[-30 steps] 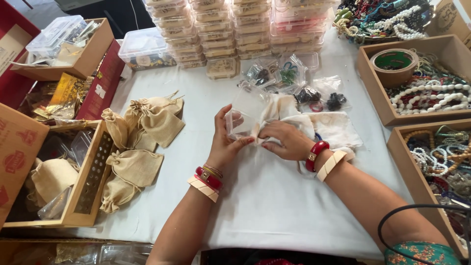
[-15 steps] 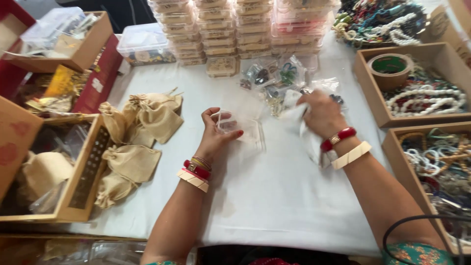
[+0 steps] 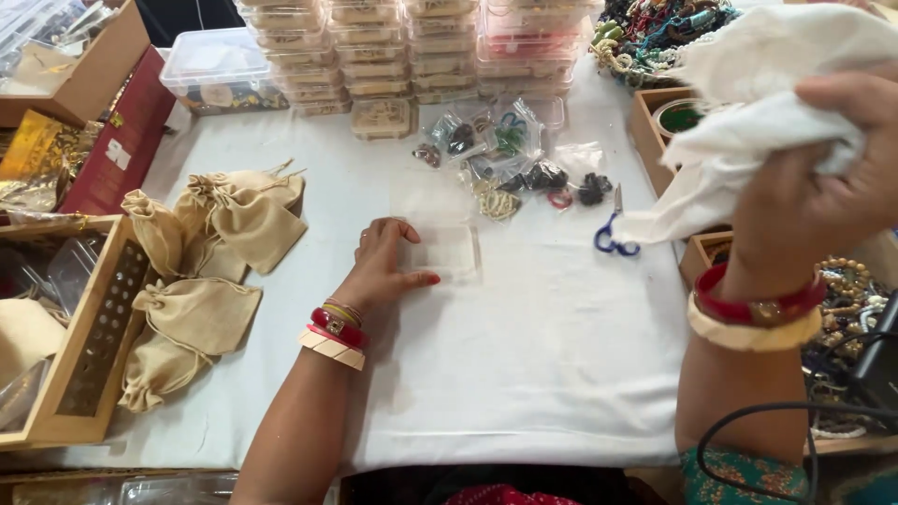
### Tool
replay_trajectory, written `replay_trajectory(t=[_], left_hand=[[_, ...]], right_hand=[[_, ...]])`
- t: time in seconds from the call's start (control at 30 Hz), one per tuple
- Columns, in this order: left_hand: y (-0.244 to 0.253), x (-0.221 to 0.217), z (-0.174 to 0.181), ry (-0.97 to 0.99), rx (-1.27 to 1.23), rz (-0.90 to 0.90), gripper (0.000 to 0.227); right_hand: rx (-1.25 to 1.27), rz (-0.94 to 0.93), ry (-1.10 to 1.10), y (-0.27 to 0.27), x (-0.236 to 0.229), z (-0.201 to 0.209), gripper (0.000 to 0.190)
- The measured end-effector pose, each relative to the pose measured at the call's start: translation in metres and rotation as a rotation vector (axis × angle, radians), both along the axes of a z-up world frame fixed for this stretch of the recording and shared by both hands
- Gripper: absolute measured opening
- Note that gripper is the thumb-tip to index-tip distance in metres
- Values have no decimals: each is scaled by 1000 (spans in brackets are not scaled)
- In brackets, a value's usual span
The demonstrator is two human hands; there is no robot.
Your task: The person places small beige drawstring pouches into clear plastic containers on a white table. They wipe the containers with a white cloth, close the lids, and stack them. The person also uses blue-handled scissors to trim the drawstrings on the pouches before packaging.
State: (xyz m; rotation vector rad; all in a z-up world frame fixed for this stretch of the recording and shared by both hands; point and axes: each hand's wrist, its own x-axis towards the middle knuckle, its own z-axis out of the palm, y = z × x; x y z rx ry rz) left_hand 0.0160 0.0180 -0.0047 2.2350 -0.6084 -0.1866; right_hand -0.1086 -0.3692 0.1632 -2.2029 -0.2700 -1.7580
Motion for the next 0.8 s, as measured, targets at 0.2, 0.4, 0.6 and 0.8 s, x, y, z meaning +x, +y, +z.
replay_trajectory(t=[0.2,0.4,0.6,0.8], left_hand=[[11,15,-23,-190,-44,43,64],[9,1,8,91,48,87,65],[12,3,6,-61,206,172,75],[15,-2,21,-25,229,221,88]], right_hand=[[237,492,258,17,-1,9,15],[-138,192,525,27,53,-33,14],[-361,205,1715,58,48,-40,71],[-381,140,1664,86,19,-66,88]])
